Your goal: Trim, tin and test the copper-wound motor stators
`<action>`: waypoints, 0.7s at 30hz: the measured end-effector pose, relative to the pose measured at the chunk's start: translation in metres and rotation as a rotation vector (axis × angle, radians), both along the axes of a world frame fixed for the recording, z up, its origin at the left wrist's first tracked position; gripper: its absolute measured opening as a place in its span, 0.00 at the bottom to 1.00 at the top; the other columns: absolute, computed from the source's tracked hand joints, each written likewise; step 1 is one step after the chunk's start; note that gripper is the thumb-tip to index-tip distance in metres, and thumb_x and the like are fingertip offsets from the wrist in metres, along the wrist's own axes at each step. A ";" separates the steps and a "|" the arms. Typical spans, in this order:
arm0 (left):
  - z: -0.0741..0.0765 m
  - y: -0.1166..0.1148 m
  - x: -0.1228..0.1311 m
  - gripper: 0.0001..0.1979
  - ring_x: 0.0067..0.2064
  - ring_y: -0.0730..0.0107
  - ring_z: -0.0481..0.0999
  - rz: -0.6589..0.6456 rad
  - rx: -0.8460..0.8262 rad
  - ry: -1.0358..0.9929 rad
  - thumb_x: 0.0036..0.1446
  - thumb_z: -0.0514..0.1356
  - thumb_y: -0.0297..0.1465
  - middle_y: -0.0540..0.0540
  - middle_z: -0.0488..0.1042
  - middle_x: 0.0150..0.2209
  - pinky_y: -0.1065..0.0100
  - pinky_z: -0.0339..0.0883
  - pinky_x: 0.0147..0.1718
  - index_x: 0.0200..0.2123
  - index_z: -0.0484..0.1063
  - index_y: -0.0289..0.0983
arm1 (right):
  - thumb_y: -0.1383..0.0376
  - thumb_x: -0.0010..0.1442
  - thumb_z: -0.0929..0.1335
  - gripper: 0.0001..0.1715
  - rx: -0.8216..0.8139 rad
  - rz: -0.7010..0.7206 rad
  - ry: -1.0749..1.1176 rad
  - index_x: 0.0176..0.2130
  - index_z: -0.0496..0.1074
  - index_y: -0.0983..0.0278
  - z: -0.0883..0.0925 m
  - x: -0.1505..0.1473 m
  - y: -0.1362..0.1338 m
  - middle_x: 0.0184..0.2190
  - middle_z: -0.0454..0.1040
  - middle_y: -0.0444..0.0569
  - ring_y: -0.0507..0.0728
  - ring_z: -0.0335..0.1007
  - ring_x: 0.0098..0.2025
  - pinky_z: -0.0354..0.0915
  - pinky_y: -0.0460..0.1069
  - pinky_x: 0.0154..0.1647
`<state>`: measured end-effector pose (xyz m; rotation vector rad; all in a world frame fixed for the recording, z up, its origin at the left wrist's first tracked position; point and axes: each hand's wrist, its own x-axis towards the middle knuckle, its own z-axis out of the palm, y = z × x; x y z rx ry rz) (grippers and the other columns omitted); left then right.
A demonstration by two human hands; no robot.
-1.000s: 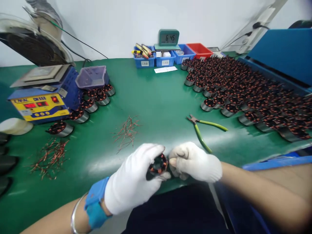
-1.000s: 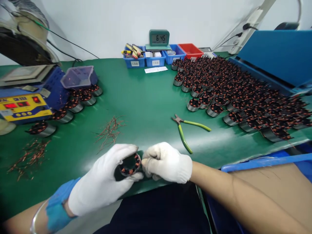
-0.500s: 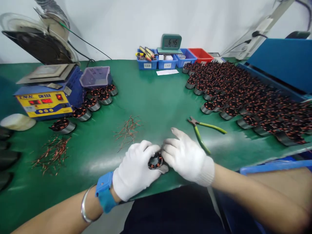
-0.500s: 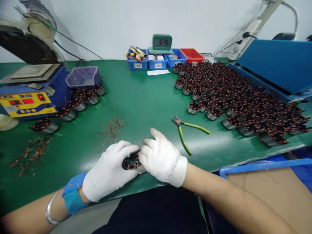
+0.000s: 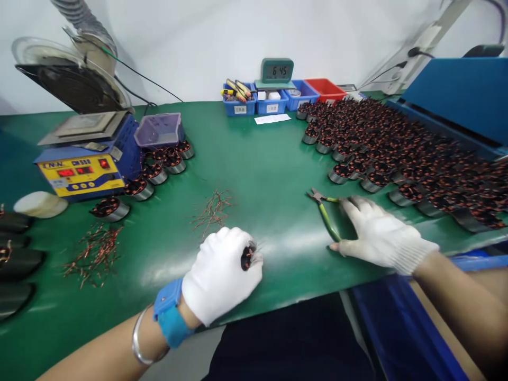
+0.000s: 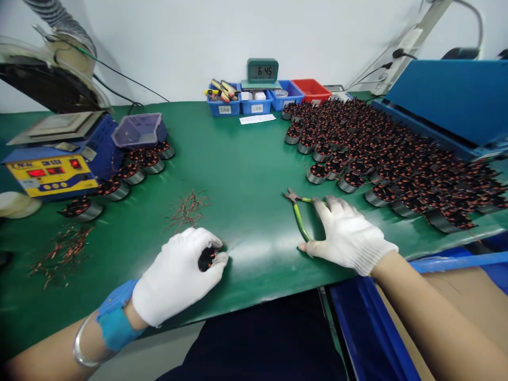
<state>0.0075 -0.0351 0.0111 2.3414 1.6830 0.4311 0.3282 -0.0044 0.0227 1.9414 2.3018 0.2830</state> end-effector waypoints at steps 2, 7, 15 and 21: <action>-0.001 0.001 -0.001 0.06 0.34 0.61 0.69 -0.017 0.009 0.025 0.56 0.53 0.32 0.46 0.69 0.30 0.61 0.58 0.32 0.31 0.69 0.40 | 0.42 0.50 0.67 0.55 -0.054 -0.045 0.007 0.65 0.51 0.68 -0.002 0.004 -0.001 0.59 0.59 0.66 0.73 0.61 0.55 0.64 0.60 0.45; -0.002 0.006 -0.004 0.08 0.36 0.63 0.69 -0.058 -0.063 -0.077 0.60 0.52 0.33 0.48 0.70 0.31 0.62 0.58 0.35 0.32 0.69 0.40 | 0.56 0.52 0.66 0.37 -0.123 0.010 -0.089 0.59 0.61 0.64 0.015 -0.004 0.003 0.44 0.70 0.57 0.66 0.69 0.41 0.63 0.55 0.36; -0.004 0.010 -0.004 0.08 0.38 0.64 0.70 -0.028 -0.168 -0.232 0.60 0.54 0.32 0.49 0.72 0.31 0.63 0.60 0.38 0.30 0.69 0.39 | 0.58 0.62 0.58 0.23 0.067 -0.036 -0.161 0.49 0.68 0.70 -0.002 -0.035 0.007 0.41 0.69 0.61 0.66 0.68 0.38 0.62 0.55 0.33; -0.008 0.010 -0.002 0.09 0.38 0.64 0.70 -0.007 -0.141 -0.246 0.61 0.53 0.33 0.49 0.72 0.31 0.63 0.60 0.38 0.31 0.71 0.39 | 0.61 0.63 0.58 0.32 0.040 -0.015 0.353 0.64 0.52 0.67 -0.002 -0.041 -0.004 0.48 0.67 0.60 0.64 0.68 0.43 0.64 0.56 0.42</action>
